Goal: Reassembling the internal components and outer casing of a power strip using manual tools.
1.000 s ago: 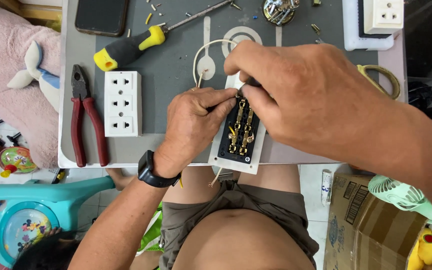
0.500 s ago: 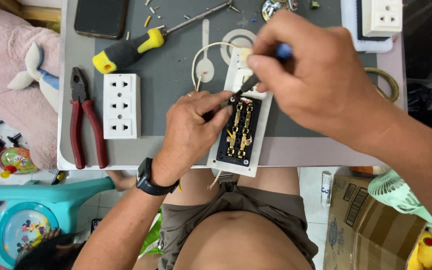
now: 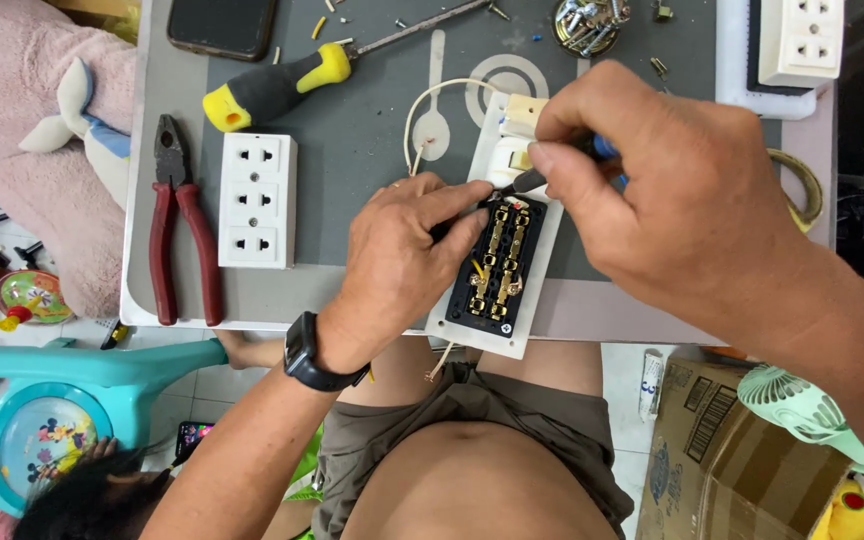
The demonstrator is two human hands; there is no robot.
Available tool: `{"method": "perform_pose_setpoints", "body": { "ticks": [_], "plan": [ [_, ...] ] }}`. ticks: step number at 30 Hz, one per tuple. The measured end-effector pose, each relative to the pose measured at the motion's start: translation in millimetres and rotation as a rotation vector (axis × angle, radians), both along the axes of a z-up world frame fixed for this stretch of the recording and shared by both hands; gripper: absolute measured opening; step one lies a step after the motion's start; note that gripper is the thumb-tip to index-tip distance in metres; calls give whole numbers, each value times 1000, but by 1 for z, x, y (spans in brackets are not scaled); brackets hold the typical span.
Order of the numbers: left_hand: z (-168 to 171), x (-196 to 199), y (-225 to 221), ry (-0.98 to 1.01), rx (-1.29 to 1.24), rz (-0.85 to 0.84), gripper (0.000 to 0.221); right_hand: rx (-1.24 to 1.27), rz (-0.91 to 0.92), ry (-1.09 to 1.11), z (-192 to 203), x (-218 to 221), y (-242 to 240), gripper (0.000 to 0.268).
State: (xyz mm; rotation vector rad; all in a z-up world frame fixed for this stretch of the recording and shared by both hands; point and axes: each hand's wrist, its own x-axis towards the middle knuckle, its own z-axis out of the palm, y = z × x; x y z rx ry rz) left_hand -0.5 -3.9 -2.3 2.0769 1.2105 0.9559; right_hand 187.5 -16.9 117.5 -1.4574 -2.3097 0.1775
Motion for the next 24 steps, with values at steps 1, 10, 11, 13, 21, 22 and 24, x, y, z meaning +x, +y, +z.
{"method": "perform_pose_setpoints", "body": {
  "ticks": [1, 10, 11, 13, 21, 22, 24],
  "plan": [
    [7, -2, -5, 0, -1, -4, 23, -1, -4, 0, 1, 0, 1, 9],
    [25, 21, -66, 410, 94, 107, 106, -157, 11, 96, 17, -2, 9, 28],
    [23, 22, -69, 346, 102, 135, 90, -167, 21, 69, 18, -2, 10, 26],
    [19, 26, -72, 278, 108, 158, 76, -178, 27, 40, 17, -1, 11, 25],
    [24, 32, -81, 463, 223, 290, 67, -82, 22, -63, 9, 4, 11, 18],
    [24, 33, -81, 462, 220, 290, 67, -86, 24, -64, 7, 6, 12, 18],
    [24, 32, -82, 543, 263, 326, 69, -61, 29, -114, 3, 10, 13, 19]
  ]
}}
